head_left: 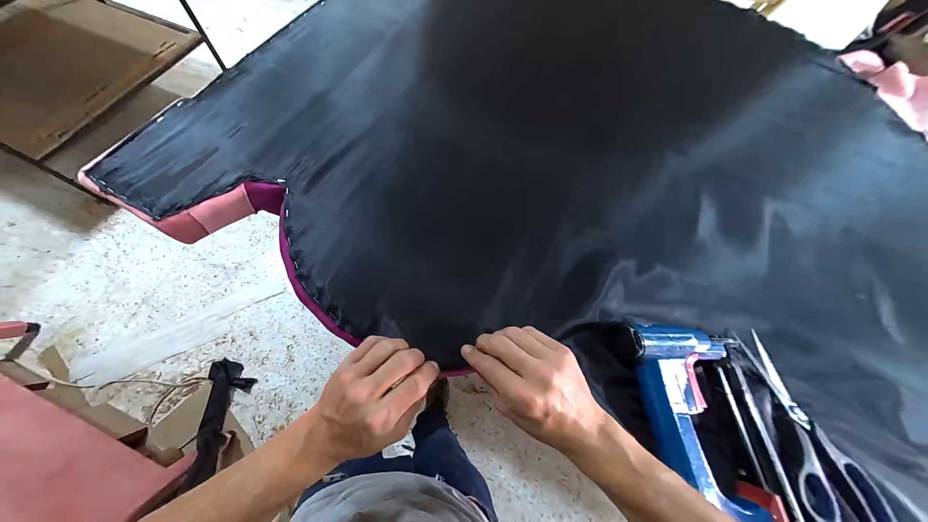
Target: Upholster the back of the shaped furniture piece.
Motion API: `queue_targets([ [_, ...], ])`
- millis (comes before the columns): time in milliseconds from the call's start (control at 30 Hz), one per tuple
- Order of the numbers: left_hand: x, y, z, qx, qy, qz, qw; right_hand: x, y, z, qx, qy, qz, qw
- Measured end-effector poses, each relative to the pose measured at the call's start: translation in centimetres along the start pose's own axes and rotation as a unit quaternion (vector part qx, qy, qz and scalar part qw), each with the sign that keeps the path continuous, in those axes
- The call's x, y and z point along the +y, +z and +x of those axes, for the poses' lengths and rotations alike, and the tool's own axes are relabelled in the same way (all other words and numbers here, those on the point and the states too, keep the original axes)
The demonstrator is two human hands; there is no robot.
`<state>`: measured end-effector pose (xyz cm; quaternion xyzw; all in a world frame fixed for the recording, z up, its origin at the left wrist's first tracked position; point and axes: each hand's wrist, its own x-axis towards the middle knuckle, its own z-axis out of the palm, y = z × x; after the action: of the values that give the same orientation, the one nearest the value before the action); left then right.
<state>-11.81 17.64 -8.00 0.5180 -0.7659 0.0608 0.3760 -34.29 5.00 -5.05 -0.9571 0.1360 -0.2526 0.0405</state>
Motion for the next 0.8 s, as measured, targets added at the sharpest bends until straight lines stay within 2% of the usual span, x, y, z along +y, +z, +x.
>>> queue_targets([
  [67,-0.1,-0.4,0.3,-0.01,-0.019,0.012,1.0,-0.2,-0.1,0.2,-0.016,0.016,-0.013,1.0],
  [200,-0.7,-0.6,1.8,-0.066,-0.003,0.05,0.997,-0.6,-1.1,1.1,-0.065,0.066,0.001,0.996],
  [300,-0.9,-0.5,2.5,-0.06,0.016,0.06,0.996,-0.7,-1.1,1.8,-0.081,0.063,-0.009,0.995],
  [500,-1.3,-0.2,2.6,0.006,0.077,0.038,0.996,-0.2,0.4,0.6,0.049,-0.007,-0.01,0.999],
  [633,-1.3,-0.3,1.7,-0.018,0.04,0.018,0.999,-0.7,0.9,-0.4,0.057,-0.033,-0.023,0.998],
  [800,-2.2,0.0,1.9,-0.027,0.065,0.001,0.998,-0.7,0.4,0.0,0.03,-0.033,-0.026,0.999],
])
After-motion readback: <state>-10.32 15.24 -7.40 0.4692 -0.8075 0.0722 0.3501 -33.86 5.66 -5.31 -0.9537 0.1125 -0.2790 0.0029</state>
